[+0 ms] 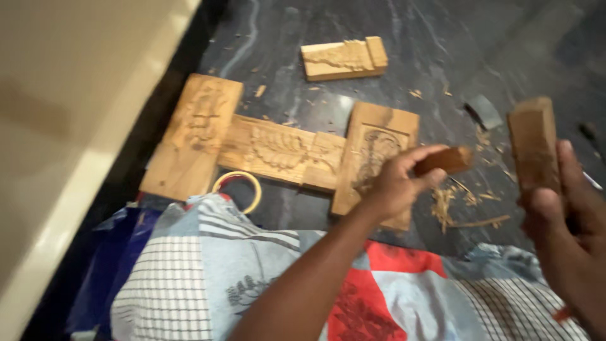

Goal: The person carves a floral design into a rectangular wooden block using a chisel and a wooden mallet. They repeatedly strike the chisel to remove wood shavings and refine the pattern.

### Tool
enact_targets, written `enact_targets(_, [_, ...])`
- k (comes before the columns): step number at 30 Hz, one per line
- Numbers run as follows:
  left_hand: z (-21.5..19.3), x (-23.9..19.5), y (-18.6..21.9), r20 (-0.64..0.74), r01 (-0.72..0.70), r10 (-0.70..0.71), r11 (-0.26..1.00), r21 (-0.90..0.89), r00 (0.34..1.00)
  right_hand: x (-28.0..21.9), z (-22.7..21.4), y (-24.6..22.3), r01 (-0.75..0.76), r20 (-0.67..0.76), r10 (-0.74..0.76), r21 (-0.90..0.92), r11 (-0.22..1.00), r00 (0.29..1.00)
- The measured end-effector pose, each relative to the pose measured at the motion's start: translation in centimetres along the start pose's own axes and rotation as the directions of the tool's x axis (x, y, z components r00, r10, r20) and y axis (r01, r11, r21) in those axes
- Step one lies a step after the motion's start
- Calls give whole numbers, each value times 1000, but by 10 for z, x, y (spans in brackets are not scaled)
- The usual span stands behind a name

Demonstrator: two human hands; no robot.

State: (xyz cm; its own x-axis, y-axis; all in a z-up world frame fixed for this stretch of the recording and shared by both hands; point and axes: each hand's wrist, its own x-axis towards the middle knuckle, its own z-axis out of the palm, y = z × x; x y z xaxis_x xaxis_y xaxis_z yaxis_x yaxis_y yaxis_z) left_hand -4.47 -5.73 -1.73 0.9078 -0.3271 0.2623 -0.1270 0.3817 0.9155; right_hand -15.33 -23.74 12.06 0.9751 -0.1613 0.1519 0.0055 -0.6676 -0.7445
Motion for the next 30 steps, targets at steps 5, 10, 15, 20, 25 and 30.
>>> enact_targets(5, [6,-5,2,-59,-31,37,993,113,998,3,5,21,70,69,-71,12,997,995])
enact_targets(10, [3,-3,3,-71,-3,11,994,112,997,-6,15,14,49,-36,-48,30,998,998])
enact_targets(15, [6,-1,1,-66,-4,9,998,65,998,-9,20,-3,2,-173,13,82,997,985])
enact_targets(20, [4,-2,2,-32,1,4,991,137,999,-9,22,-4,-32,24,38,-238,971,999])
enact_targets(25, [-6,6,4,0,4,-4,990,138,1000,-10,-3,7,-229,-35,229,-13,973,973])
enact_targets(30, [-23,18,11,-62,-11,17,996,92,998,-17,0,-1,-174,33,172,85,981,985])
